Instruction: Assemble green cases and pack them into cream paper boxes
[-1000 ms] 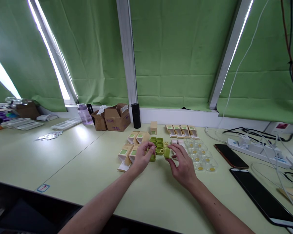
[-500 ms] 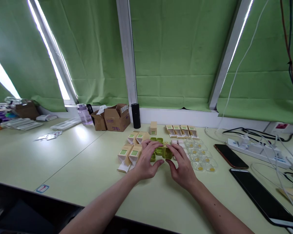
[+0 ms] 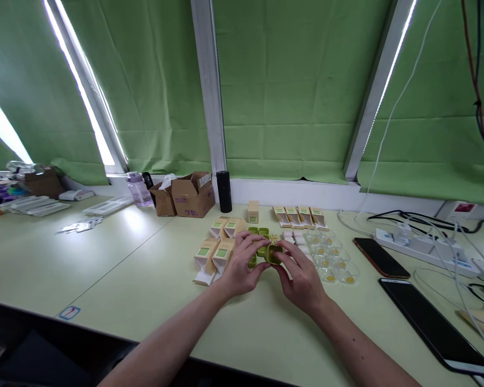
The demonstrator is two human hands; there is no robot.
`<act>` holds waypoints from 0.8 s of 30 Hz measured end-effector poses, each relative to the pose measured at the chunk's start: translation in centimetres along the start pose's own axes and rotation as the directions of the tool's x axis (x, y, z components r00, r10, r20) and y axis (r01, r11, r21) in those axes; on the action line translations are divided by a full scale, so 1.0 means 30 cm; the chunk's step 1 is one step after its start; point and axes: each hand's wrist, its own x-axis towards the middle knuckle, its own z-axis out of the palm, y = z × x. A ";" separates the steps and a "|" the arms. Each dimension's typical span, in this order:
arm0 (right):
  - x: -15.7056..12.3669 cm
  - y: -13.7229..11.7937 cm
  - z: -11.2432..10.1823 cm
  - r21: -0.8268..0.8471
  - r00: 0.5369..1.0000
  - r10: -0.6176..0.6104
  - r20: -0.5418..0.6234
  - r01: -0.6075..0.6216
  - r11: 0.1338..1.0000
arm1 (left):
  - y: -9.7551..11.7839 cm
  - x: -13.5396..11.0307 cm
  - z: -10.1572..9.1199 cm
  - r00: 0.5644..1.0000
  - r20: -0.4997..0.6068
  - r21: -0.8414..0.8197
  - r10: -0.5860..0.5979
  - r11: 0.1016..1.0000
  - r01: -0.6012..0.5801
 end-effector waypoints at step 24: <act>0.007 -0.004 0.003 0.037 1.000 -0.004 -0.027 0.005 0.999 | -0.010 -0.003 0.002 0.999 -0.034 -0.028 0.026 0.999 -0.027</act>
